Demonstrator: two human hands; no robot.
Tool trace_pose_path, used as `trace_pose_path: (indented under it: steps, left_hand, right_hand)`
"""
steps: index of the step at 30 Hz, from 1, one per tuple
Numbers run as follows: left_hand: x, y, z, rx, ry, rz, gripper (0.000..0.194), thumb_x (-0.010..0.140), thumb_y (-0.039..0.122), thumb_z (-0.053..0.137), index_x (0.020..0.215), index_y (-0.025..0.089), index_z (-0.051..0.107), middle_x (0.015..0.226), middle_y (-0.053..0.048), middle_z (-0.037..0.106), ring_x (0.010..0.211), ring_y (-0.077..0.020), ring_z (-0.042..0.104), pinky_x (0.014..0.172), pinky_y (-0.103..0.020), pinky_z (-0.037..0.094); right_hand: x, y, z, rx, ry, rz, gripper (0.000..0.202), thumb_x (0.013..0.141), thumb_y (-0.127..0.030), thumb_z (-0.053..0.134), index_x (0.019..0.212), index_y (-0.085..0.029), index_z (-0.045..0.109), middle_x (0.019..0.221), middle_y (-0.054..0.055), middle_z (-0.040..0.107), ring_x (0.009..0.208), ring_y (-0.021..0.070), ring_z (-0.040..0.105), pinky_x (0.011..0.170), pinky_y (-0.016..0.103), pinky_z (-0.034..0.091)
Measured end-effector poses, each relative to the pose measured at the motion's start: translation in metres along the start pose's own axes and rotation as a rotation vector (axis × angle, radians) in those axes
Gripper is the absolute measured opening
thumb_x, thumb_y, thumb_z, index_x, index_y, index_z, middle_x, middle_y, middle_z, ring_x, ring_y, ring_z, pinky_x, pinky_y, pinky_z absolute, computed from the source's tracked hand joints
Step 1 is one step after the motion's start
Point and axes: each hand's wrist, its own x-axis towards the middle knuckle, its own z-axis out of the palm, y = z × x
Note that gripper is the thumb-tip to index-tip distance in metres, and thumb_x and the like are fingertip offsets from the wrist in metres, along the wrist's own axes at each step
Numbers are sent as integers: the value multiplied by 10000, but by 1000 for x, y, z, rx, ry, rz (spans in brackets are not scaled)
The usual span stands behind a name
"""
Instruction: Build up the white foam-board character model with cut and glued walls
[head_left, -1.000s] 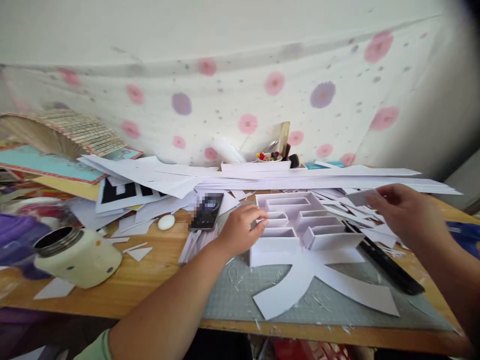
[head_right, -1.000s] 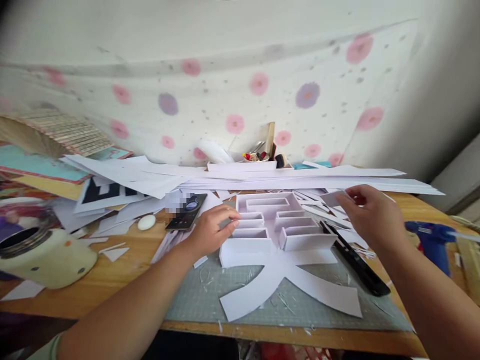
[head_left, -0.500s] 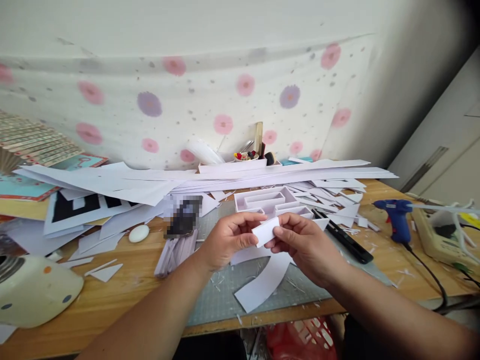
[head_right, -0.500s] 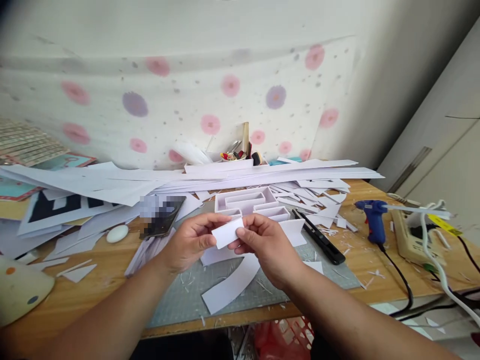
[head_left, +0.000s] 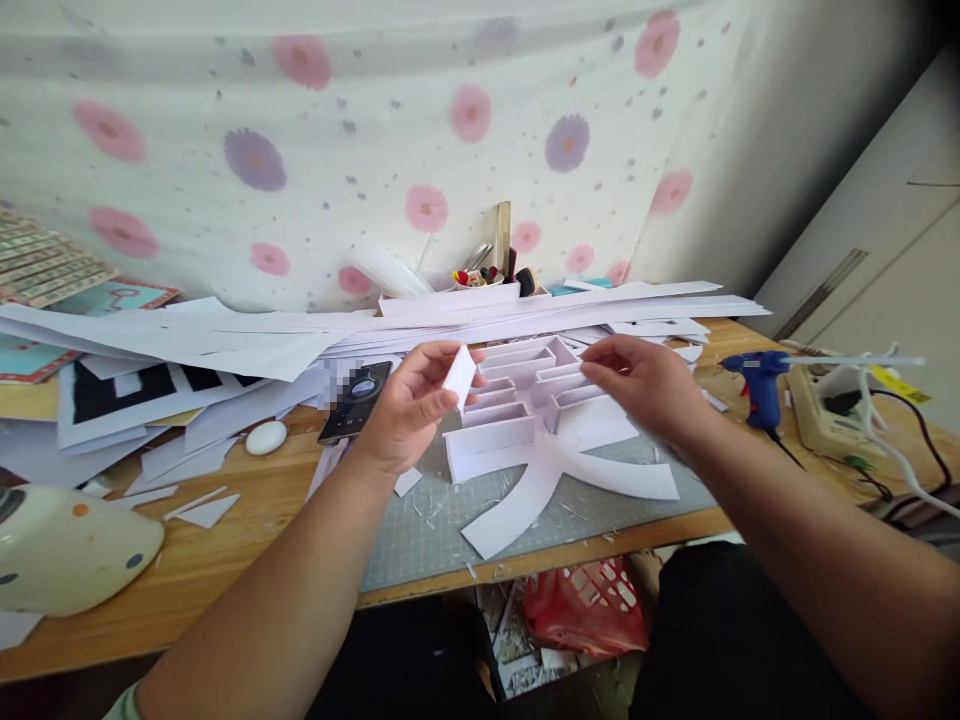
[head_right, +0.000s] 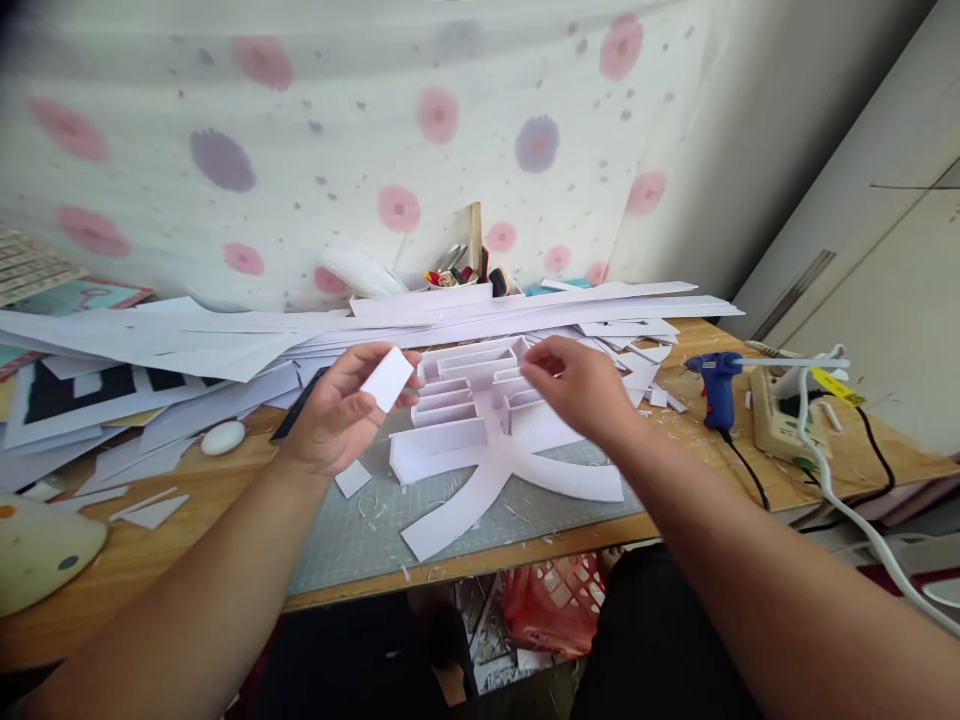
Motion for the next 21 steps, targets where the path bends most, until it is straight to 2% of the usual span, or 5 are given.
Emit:
trace_pose_path:
  steps: [3, 6, 9, 16, 21]
  left_hand:
    - [5, -4, -8, 38, 112, 20, 427, 680, 321, 781, 1050, 214, 596, 1078, -72, 636, 895, -201, 622, 763, -325, 495]
    - [6, -9, -10, 123, 171, 25, 438, 662, 282, 787, 1050, 217, 595, 1065, -51, 633, 893, -181, 609, 786, -318, 490]
    - [4, -11, -6, 269, 170, 37, 472, 651, 260, 788, 1082, 206, 601, 1076, -56, 621, 919, -185, 581, 795, -317, 489]
    - [0, -10, 1, 617, 146, 46, 537, 656, 288, 794, 1145, 181, 597, 1068, -75, 589, 856, -168, 557, 725, -285, 483]
    - [-1, -13, 0, 785, 150, 95, 521, 658, 284, 790, 1138, 220, 597, 1050, -51, 562, 745, -128, 549, 688, -280, 493]
  right_hand:
    - [10, 38, -24, -441, -129, 111, 174, 807, -337, 610, 923, -216, 655, 853, 32, 671, 768, 219, 619, 638, 299, 442]
    - [9, 73, -37, -545, -212, 146, 221, 802, -299, 603, 981, -183, 660, 887, 56, 673, 783, 236, 623, 652, 302, 439]
    - [4, 95, -38, -592, -279, 144, 283, 795, -290, 615, 1044, -159, 651, 922, 70, 670, 814, 246, 619, 684, 306, 434]
    - [5, 107, -29, -604, -365, 188, 343, 805, -291, 630, 1119, -154, 616, 869, 58, 682, 778, 241, 629, 626, 291, 409]
    - [4, 113, -27, -543, -377, 235, 318, 764, -288, 665, 1057, -163, 662, 833, 43, 689, 756, 223, 636, 615, 272, 416]
